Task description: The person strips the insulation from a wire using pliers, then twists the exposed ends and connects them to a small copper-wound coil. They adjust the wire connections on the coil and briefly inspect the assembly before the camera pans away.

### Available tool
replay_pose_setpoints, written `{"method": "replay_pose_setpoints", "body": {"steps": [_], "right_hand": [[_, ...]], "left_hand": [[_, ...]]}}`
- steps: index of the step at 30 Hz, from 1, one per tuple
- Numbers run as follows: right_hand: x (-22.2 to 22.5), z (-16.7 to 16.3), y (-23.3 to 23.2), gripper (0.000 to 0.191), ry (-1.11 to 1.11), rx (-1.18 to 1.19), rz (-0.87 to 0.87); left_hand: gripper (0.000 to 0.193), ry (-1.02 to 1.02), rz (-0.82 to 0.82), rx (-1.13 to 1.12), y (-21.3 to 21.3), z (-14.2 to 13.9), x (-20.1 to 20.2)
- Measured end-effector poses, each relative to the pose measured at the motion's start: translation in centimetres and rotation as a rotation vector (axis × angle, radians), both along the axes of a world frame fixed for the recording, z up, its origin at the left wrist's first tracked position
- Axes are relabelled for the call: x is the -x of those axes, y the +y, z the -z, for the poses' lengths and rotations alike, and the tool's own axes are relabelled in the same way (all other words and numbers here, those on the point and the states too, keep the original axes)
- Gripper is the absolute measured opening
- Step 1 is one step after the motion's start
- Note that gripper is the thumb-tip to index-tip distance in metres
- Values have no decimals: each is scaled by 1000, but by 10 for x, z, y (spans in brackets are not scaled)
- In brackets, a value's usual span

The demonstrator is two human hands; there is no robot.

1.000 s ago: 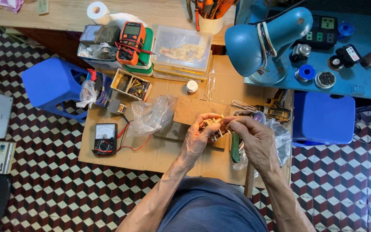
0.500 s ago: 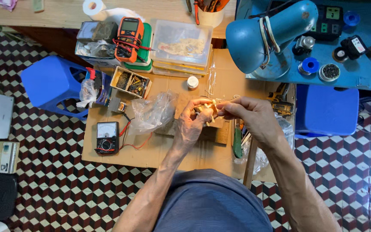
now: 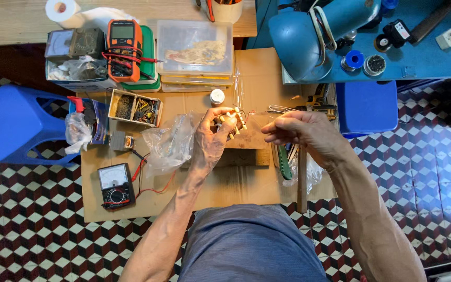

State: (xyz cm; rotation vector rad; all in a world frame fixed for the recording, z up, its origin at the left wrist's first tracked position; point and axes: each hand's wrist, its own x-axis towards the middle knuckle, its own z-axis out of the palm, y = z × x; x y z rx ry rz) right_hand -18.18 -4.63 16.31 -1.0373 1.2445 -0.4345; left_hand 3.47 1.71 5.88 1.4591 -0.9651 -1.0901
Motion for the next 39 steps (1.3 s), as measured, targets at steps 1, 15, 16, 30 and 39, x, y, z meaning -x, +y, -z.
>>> {"method": "replay_pose_setpoints", "body": {"steps": [1,15,16,30,39], "right_hand": [[0,0,4,26,113,49,-70],[-17,8,100,8,781,1090,-405],[-13,7,99,8,806,1080,-393],[75,27,38,20,-51,-142,192],[75,-2,18,18,-61,-25,160]], "left_hand": [[29,45,-10,-8,0,3,0],[29,146,-140,91,11,46,-2],[30,149,-136,125,8,46,-5],[30,179,-42,-91,-2,17,-11],[32,352,0,-188,-5,35,-5]]}}
